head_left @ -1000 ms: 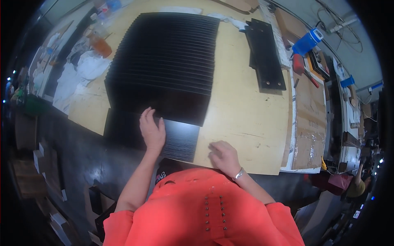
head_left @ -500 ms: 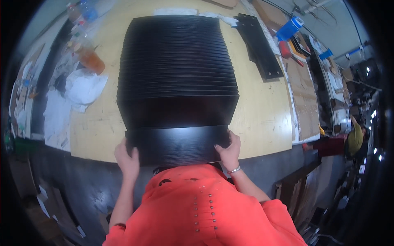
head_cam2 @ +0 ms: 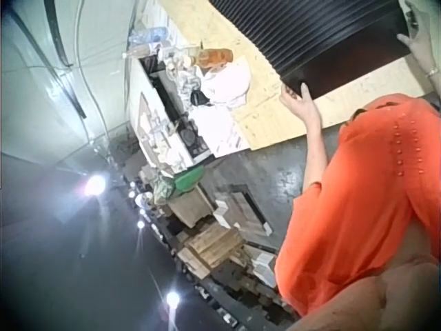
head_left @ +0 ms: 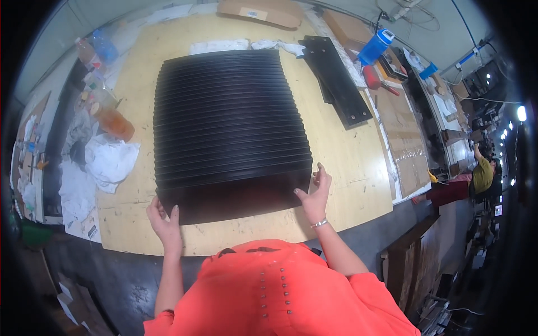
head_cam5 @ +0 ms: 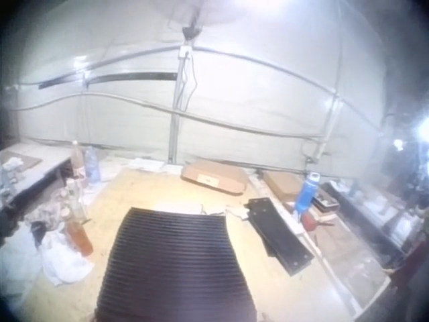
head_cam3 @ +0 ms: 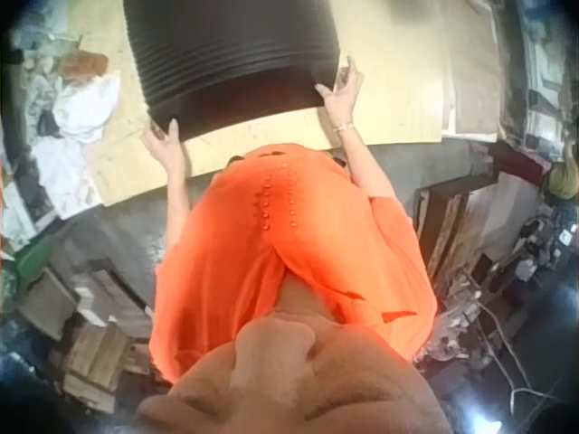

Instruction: The person is cleaning and inspecting black accordion-style bellows covers on a work table using a cloth and a solvent.

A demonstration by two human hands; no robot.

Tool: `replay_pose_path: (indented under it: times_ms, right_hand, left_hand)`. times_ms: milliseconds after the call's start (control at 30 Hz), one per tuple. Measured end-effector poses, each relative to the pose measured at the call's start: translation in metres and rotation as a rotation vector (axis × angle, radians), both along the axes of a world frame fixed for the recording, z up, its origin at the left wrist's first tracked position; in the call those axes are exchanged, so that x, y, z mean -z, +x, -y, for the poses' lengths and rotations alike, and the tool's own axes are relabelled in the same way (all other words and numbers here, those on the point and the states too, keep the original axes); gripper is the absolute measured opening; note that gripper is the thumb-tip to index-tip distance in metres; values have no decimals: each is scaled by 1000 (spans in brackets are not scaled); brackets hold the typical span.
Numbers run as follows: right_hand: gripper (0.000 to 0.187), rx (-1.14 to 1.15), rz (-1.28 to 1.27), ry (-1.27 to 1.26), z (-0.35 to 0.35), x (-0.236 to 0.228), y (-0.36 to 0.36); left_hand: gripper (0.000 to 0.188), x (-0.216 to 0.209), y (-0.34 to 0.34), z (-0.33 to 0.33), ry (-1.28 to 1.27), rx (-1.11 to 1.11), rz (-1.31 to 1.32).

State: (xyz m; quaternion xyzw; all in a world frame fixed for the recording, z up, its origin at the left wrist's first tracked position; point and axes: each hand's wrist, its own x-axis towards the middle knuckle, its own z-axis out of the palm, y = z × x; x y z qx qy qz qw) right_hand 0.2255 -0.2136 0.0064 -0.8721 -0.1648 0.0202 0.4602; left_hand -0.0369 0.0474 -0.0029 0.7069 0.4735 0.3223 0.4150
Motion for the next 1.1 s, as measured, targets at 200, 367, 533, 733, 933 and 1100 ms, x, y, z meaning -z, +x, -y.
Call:
replay_pose_path:
  times_ms: [200, 367, 533, 733, 933, 1100]
  right_hand:
    - [85, -165, -303, 314, 0, 29, 7]
    - [78, -192, -258, 284, -3, 25, 14]
    - [77, -227, -230, 282, -2, 29, 14]
    - [75, -247, -181, 277, 2, 32, 13]
    - [76, -261, -215, 282, 3, 31, 13]
    - [76, -292, -238, 256, 7, 32, 21]
  left_hand:
    - [73, 13, 27, 2, -111, -63, 51]
    - [76, 2, 41, 5, -175, -90, 104]
    - [71, 43, 37, 4, 163, -165, -46]
    - [71, 55, 31, -1, 312, -144, -117]
    - [66, 40, 31, 3, 226, -123, -83]
    - [62, 10, 37, 21, 10, -165, 36]
